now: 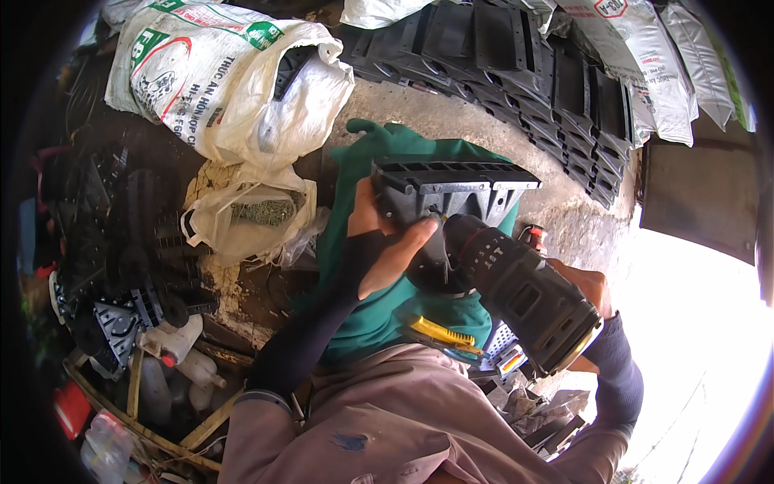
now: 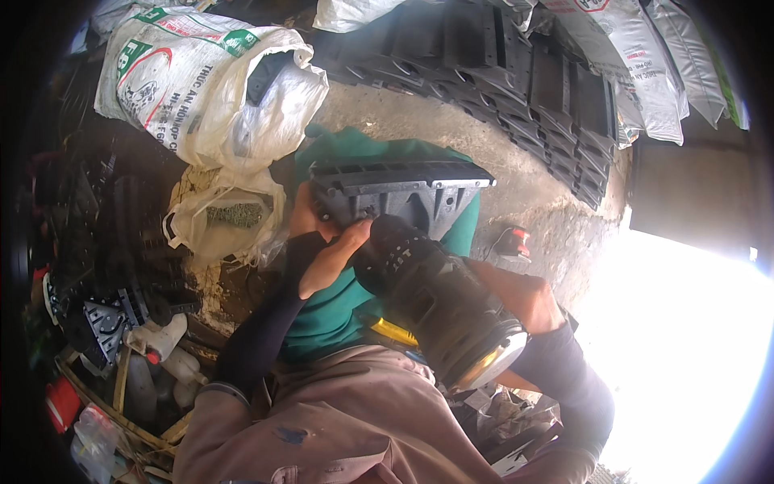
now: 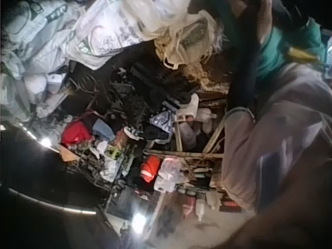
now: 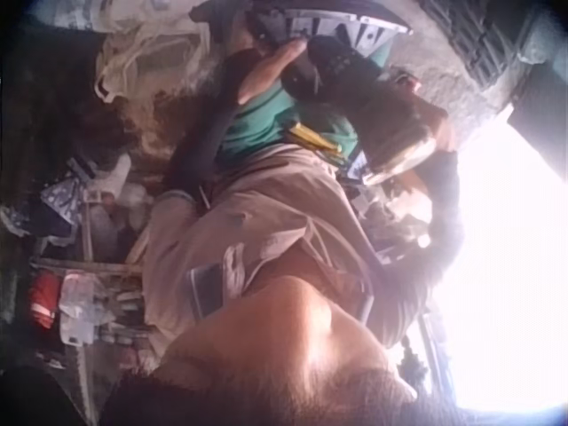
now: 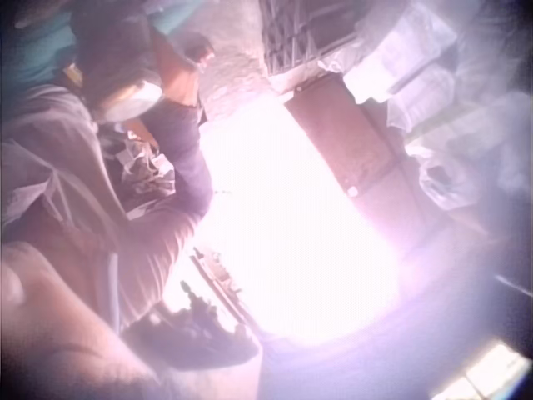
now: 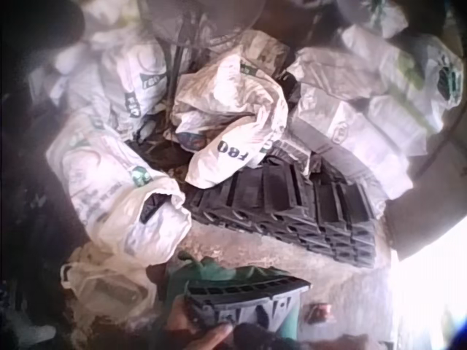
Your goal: The person sits on the floor and scrapes a black plastic part with a brush, then uses pliers to remove small protrusions. They insert a screw into a hole and use a power drill to drive it in, repeating the process on another part.
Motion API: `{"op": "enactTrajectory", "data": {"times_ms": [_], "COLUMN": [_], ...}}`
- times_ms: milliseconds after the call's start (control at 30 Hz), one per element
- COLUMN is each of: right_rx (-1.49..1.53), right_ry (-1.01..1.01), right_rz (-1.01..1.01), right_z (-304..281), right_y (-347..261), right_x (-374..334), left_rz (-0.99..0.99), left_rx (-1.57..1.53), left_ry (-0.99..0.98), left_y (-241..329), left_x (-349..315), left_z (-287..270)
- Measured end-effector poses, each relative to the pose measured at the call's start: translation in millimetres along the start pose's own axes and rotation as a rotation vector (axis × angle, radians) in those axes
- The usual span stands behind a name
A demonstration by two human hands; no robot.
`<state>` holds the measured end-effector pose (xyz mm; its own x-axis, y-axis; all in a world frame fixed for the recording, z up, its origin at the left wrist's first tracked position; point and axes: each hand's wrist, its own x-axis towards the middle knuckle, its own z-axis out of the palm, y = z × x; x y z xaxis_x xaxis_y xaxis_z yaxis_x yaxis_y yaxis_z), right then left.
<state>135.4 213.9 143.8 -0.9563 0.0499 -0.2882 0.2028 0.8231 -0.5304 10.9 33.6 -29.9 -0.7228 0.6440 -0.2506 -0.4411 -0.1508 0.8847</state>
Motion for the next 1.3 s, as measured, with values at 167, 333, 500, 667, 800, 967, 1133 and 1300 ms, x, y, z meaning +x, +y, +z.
{"op": "enactTrajectory", "data": {"times_ms": [167, 333, 500, 667, 800, 967, 1133, 1300], "right_rx": [0.066, 0.001, 0.027, -0.027, 0.054, 0.421, 1.031, 1.332], "right_ry": [-0.008, -0.003, 0.034, 0.027, 0.072, 0.182, 0.368, 0.417], "right_rz": [-0.066, -0.074, -0.061, 0.007, -0.069, 0.078, 0.232, 0.258], "right_z": [0, 6, 9, 20, 22, 59, 120, 127], "right_y": [1, 4, 8, 33, 67, 122, 159, 189], "right_x": [5, 4, -5, -34, -81, -110, -125, -125], "left_rz": [0.000, -0.003, 0.037, 0.166, 0.373, 0.658, 0.929, 0.789], "left_rx": [0.003, 0.026, 0.042, 0.024, 0.088, 0.541, 0.744, 0.464], "left_ry": [0.004, 0.009, 0.017, 0.056, 0.340, 0.456, 0.394, -0.041], "left_y": [3, -2, -7, -3, -5, -12, 2, -6], "left_x": [-1, -2, -6, -17, -35, -64, -67, -61], "left_z": [1, 3, 3, 12, 40, 77, 100, 57]}}
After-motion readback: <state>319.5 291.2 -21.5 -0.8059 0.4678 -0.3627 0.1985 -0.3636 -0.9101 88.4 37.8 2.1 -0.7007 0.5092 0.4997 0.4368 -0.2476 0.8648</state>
